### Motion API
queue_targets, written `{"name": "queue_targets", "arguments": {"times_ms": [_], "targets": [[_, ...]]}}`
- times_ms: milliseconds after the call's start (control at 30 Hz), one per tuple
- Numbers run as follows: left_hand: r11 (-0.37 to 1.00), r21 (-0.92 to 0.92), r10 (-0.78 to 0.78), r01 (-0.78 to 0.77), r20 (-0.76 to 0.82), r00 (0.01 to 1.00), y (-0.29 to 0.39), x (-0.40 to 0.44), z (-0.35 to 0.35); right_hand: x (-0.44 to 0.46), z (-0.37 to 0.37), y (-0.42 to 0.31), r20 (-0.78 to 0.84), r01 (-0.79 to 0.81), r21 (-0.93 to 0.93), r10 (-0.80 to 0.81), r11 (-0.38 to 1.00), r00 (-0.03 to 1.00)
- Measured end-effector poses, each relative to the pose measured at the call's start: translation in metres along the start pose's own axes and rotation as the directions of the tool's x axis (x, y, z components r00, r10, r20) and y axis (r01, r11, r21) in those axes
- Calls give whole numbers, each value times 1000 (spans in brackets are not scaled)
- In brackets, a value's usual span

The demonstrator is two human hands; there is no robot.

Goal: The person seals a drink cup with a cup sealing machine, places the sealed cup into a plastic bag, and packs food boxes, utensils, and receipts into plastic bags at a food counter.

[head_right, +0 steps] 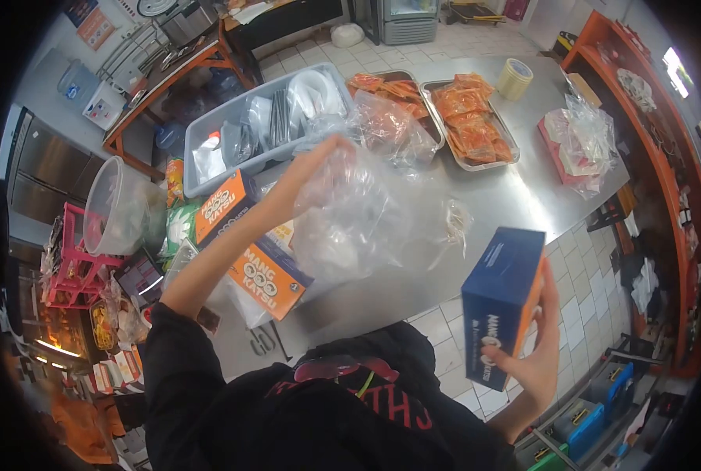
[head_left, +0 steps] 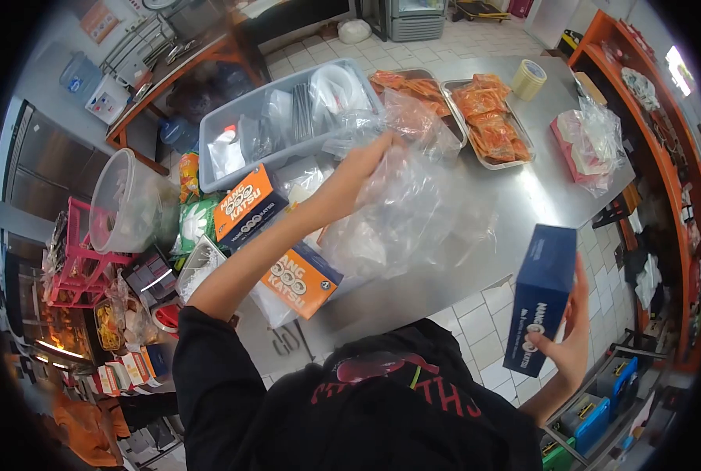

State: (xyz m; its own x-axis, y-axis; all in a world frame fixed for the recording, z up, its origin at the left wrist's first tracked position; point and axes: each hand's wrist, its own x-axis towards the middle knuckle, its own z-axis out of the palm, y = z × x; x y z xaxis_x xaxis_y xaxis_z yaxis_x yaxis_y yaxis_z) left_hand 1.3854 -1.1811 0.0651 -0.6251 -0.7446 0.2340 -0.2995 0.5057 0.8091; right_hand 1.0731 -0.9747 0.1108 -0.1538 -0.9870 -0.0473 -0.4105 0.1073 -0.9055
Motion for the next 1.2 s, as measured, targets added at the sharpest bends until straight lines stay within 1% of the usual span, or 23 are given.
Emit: {"name": "queue_targets", "arguments": {"times_ms": [33, 100, 133, 167, 200, 267, 300, 400, 433, 500, 533, 567, 633, 800, 833, 867, 933, 967, 1000, 1067, 1100, 1167, 1200], "targets": [[983, 50, 181, -174, -182, 967, 8, 5, 4, 1, -1, -13, -3, 16, 62, -16, 998, 1000], [934, 133, 358, -333, -352, 865, 29, 17, 7, -3, -9, -28, -62, 44, 136, -36, 990, 997], [957, -268, 31, -107, -273, 962, 48, 24, 5, -8, -22, -19, -69, 41, 135, -32, 990, 997], [784, -600, -247, 159, -67, 967, 62, 31, 3, -14, -35, -9, -77, 38, 135, -28, 990, 997], [784, -602, -244, 150, -76, 967, 70, 40, 4, -22, -51, 9, -114, 111, 92, -100, 990, 988], [556, -790, -381, 257, 33, 924, 81, 58, 2, -30, -77, 15, -13, 80, 277, -80, 957, 997], [559, -790, -373, 251, 31, 927, 80, 61, 1, -35, -78, 9, -11, 84, 297, -84, 951, 996], [949, -294, -112, 112, 17, 994, 64, 67, 5, -38, -60, 3, -36, 165, 291, -161, 943, 986], [995, -97, -27, 32, 45, 999, 64, 68, 6, -37, -48, -1, -25, 195, 292, -197, 936, 980], [993, 101, 50, -59, 81, 995, 69, 65, 12, -24, -9, -6, 11, 272, 317, -290, 909, 957], [878, -369, -327, 306, 5, 945, 86, 58, 17, -15, 14, -7, 38, 316, 331, -347, 889, 937], [444, -748, -646, 494, 115, 755, 95, 53, 19, -5, 40, -9, 61, 360, 351, -405, 864, 912], [578, -624, -484, 526, 256, 836, 41, 38, 21, 15, 94, -9, 83, 460, 377, -524, 804, 847], [649, -309, -652, 695, 244, 718, -2, -53, -10, 45, 208, 44, 76, 660, 291, -704, 693, 706], [792, -67, -600, 607, 99, 794, -29, -79, -11, 50, 221, 68, 242, 691, 144, -703, 708, 669], [848, 205, -497, 489, -16, 868, -53, -99, -7, 49, 227, 84, 244, 689, 153, -703, 708, 668], [813, 197, -546, 549, -74, 835, -16, -123, -3, 49, 235, 106, 218, 496, -474, -449, 728, 867], [829, 216, -520, 515, -39, 853, -4, -130, 7, 57, 239, 109, 110, 445, -518, -459, 730, 881], [844, 233, -497, 483, 0, 868, 7, -136, 22, 62, 238, 106, 117, 447, -515, -457, 731, 882], [775, 456, -519, 437, 66, 852, 29, -131, 70, 66, 231, 98, 43, 377, -501, -413, 779, 910], [882, 434, -302, 186, 216, 928, 53, -119, 83, 69, 231, 96, 19, 357, -501, -403, 788, 915], [920, 383, -1, -82, 212, 977, 61, -106, 143, 67, 234, 97, 7, 325, -469, -364, 821, 931], [967, 226, 61, -116, 237, 969, 72, -93, 148, 68, 233, 101, 5, 307, -442, -340, 843, 941]]}}
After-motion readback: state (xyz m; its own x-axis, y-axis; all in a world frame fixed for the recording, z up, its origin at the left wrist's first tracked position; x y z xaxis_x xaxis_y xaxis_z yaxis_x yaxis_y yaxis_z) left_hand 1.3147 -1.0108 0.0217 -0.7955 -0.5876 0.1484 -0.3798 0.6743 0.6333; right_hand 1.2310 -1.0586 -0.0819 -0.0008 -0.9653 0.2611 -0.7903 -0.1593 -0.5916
